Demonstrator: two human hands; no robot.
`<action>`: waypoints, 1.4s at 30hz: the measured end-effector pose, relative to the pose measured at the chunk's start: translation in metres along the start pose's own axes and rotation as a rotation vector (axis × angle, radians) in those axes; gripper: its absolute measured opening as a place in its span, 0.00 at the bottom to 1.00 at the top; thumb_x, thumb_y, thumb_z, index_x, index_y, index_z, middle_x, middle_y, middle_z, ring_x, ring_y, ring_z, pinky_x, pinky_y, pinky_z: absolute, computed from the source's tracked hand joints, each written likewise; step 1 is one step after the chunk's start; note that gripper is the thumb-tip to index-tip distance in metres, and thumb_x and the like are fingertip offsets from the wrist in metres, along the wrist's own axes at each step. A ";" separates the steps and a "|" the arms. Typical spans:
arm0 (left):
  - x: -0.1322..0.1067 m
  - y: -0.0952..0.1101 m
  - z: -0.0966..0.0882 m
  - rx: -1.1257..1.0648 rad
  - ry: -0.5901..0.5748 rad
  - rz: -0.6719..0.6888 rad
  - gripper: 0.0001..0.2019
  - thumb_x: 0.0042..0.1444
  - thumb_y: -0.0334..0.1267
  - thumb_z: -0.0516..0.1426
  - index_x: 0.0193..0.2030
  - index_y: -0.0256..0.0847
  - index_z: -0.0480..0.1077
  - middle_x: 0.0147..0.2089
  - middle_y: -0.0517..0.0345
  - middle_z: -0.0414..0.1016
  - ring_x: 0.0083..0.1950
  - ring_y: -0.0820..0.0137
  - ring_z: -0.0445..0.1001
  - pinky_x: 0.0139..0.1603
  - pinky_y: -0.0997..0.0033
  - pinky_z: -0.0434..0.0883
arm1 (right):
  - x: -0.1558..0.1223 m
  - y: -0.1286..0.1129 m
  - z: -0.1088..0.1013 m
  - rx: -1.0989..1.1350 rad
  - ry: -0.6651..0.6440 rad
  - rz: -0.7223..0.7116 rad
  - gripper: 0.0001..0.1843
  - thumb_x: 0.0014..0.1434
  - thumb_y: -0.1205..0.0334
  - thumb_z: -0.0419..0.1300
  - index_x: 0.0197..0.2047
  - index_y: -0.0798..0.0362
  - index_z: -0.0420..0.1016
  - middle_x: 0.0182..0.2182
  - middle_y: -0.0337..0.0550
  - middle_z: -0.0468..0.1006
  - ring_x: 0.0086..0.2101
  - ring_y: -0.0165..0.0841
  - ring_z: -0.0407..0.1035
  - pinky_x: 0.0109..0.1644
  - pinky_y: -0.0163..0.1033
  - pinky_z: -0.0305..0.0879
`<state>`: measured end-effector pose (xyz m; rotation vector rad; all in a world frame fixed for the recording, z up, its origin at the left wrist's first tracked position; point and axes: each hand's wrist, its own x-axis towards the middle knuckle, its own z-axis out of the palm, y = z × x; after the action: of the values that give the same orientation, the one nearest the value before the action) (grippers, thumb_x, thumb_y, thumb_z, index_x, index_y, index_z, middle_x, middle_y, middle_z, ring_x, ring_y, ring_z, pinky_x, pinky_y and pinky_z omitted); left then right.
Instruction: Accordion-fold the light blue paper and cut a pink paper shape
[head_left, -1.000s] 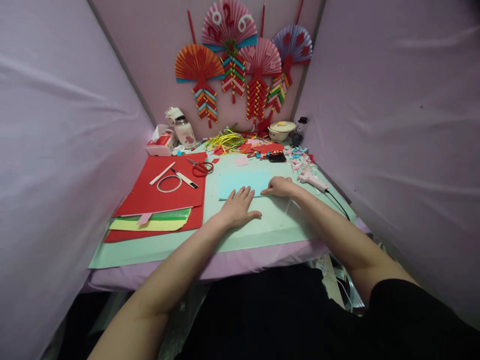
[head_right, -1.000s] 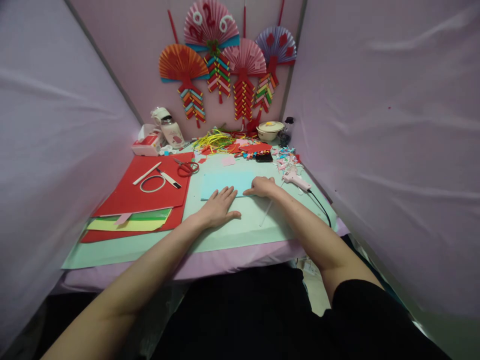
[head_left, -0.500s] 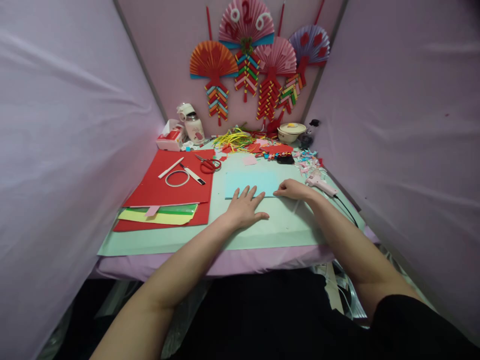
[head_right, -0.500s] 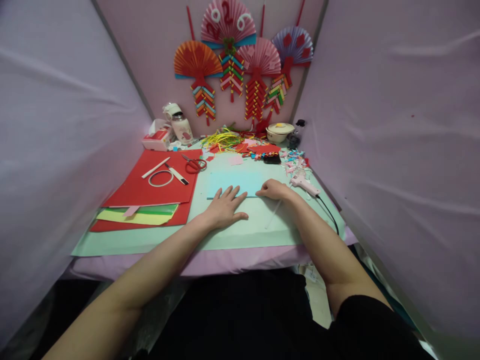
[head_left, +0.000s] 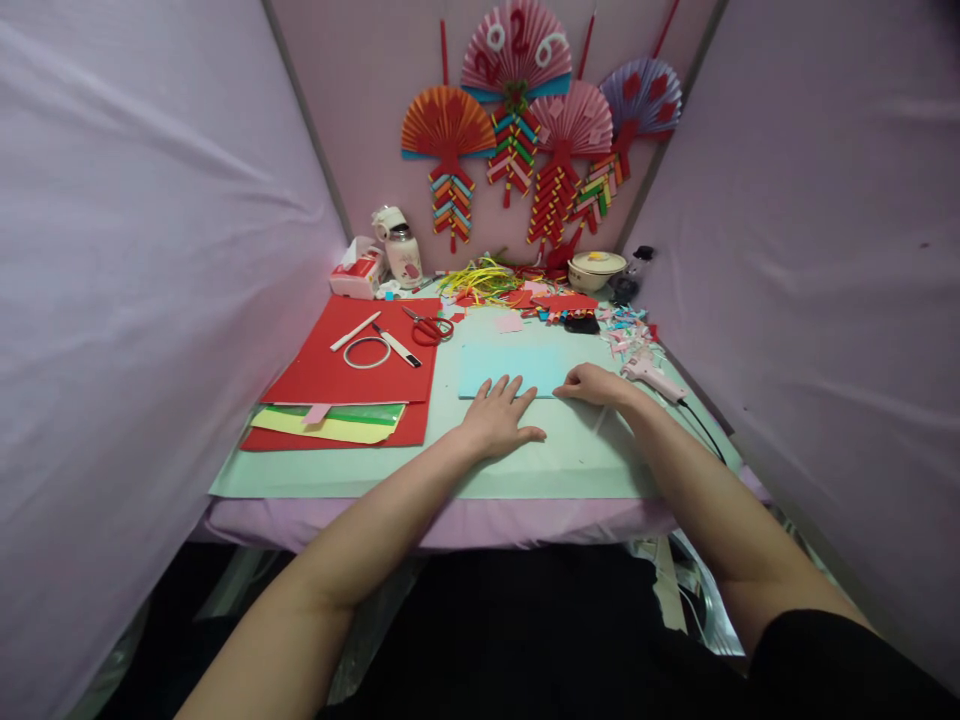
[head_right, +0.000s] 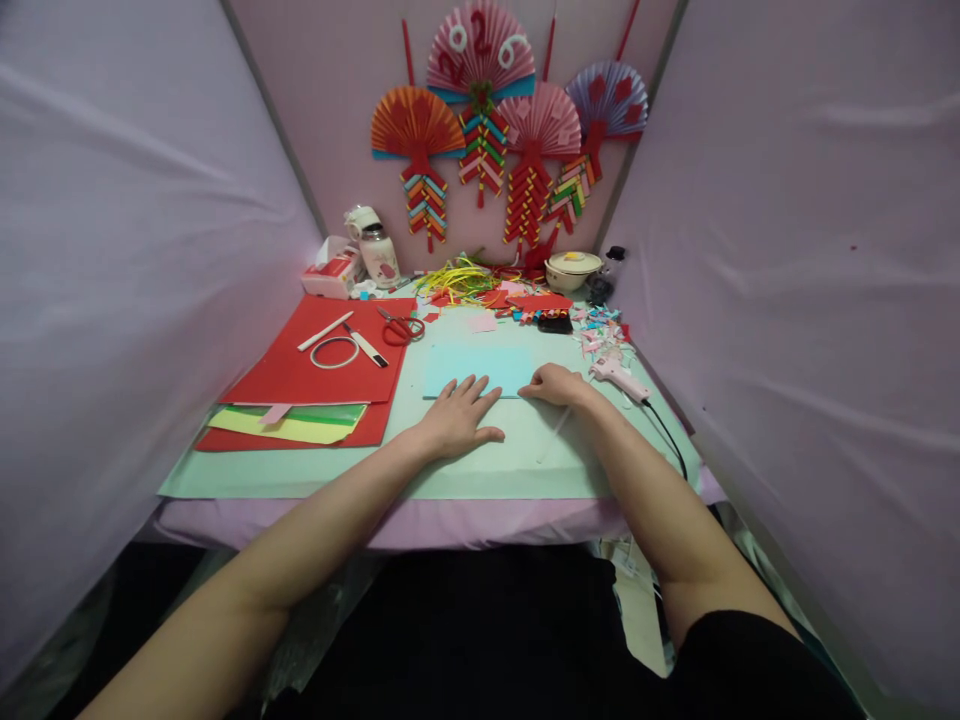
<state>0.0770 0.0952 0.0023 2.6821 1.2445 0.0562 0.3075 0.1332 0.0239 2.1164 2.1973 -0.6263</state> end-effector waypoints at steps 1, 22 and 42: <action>0.000 0.000 0.000 -0.003 -0.003 0.000 0.42 0.58 0.68 0.45 0.73 0.46 0.48 0.75 0.48 0.41 0.75 0.52 0.39 0.71 0.46 0.41 | -0.001 0.000 0.001 0.004 0.011 -0.006 0.21 0.54 0.42 0.60 0.33 0.53 0.79 0.29 0.44 0.79 0.33 0.35 0.70 0.36 0.36 0.59; 0.000 -0.004 -0.002 0.006 0.001 -0.007 0.41 0.58 0.68 0.45 0.72 0.47 0.47 0.75 0.46 0.42 0.74 0.51 0.40 0.70 0.44 0.43 | 0.003 0.024 -0.009 0.232 -0.103 -0.128 0.18 0.54 0.49 0.57 0.37 0.55 0.79 0.33 0.41 0.79 0.31 0.31 0.66 0.33 0.33 0.59; 0.004 -0.001 -0.003 0.049 0.031 0.085 0.39 0.61 0.63 0.46 0.71 0.38 0.51 0.74 0.44 0.47 0.74 0.56 0.43 0.72 0.53 0.42 | 0.004 0.017 0.002 0.079 0.005 -0.170 0.18 0.60 0.54 0.54 0.39 0.57 0.80 0.35 0.45 0.81 0.32 0.32 0.69 0.34 0.33 0.59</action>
<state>0.0782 0.0997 0.0049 2.7855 1.1537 0.0798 0.3230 0.1359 0.0162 1.9815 2.4126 -0.7297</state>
